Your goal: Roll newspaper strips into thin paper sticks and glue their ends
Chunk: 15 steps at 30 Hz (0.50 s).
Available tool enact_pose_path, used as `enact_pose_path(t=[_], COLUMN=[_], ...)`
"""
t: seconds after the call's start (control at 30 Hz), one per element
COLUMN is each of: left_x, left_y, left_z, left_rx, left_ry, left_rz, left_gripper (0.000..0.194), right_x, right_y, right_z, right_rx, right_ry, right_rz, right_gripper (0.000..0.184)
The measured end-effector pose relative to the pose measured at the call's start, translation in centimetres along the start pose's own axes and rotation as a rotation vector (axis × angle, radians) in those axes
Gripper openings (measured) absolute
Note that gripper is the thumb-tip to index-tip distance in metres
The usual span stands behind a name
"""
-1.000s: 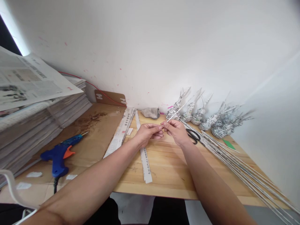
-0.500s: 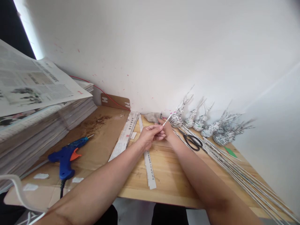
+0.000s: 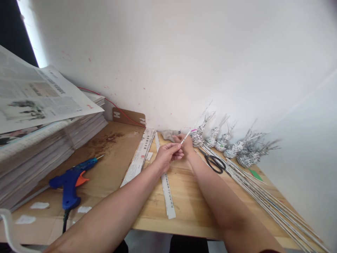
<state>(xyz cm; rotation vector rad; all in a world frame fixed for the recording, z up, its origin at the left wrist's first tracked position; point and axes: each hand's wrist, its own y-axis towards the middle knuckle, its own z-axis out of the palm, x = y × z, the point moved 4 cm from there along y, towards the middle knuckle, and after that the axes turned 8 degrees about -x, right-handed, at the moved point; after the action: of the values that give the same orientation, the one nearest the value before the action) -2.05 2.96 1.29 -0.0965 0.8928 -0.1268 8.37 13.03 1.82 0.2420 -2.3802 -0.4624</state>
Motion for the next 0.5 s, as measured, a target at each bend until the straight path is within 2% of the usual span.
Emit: enact_pose_path(t=[0.1, 0.2, 0.27, 0.37, 0.5], left_x=[0.1, 0.5, 1.0, 1.5, 1.7], left_y=[0.0, 0.0, 0.1, 0.2, 0.4], left_z=[0.1, 0.1, 0.0, -0.1, -0.3], left_rx=[0.024, 0.034, 0.050, 0.062, 0.046], left_ry=[0.020, 0.059, 0.094, 0.142, 0.135], left_rz=[0.003, -0.016, -0.045, -0.081, -0.086], left_gripper=[0.025, 0.027, 0.028, 0.029, 0.028], right_x=[-0.5, -0.2, 0.4, 0.7, 0.3], right_y=[-2.2, -4.7, -6.1, -7.1, -7.0], right_z=[-3.0, -6.0, -7.5, -8.4, -7.7], right_rx=[0.013, 0.120, 0.162, 0.110, 0.022], right_ry=[0.189, 0.734, 0.921, 0.983, 1.000], right_rz=[0.102, 0.220, 0.220, 0.225, 0.268], right_gripper=[0.041, 0.039, 0.041, 0.037, 0.028])
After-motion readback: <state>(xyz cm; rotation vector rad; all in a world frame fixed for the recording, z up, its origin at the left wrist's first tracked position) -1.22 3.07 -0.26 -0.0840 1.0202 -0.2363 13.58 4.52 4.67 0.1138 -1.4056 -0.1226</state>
